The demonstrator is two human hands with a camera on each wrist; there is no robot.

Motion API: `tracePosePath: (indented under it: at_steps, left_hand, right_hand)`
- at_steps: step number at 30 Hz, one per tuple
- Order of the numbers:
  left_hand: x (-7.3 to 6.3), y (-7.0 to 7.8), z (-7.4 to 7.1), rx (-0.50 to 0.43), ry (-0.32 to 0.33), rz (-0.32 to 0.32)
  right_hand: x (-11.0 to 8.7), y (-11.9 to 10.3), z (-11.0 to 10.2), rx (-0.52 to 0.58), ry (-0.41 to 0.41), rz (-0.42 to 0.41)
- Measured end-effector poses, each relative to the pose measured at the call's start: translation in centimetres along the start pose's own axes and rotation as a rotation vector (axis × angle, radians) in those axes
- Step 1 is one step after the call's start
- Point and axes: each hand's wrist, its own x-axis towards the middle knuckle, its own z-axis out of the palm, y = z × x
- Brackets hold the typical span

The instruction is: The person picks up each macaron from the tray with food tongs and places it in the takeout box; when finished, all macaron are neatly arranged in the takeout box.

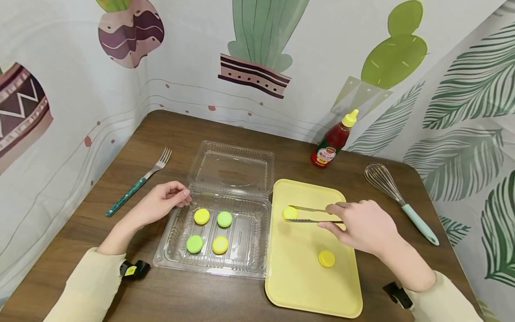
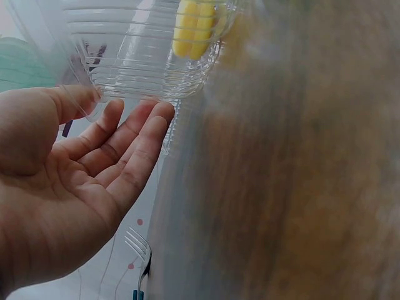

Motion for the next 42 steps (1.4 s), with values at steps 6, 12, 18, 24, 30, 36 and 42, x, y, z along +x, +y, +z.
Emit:
tracePosePath:
  at_steps: [6,12,18,24,30,36,42]
  left_hand:
    - [-0.2,0.3,0.0,-0.011,-0.002,0.009]
    - [-0.2,0.4,0.0,-0.025,-0.005,0.012]
    - [-0.1,0.3,0.0,-0.02,-0.001,0.013]
    - [-0.2,0.4,0.0,-0.019,0.001,0.01]
    - [-0.3,0.4,0.0,-0.016,0.002,0.005]
    - [-0.2,0.3,0.0,-0.02,-0.001,0.009]
    - [-0.2,0.2,0.0,-0.017,0.004,0.012]
  right_hand:
    - [1.3,-0.7,0.2,0.002,0.023,-0.034]
    - [2.5,-1.5,0.3,0.028,0.032,-0.065]
    - [3.5,-2.2,0.8,0.047,0.047,-0.095]
    - [4.3,-3.1,1.4,0.036,0.041,-0.1]
    - [5.1,-3.8,2.1,0.035,0.028,-0.099]
    - [5.8,-4.6,2.7,0.041,-0.01,-0.11]
    - [6.4,-5.4,3.0,0.034,-0.073,-0.112]
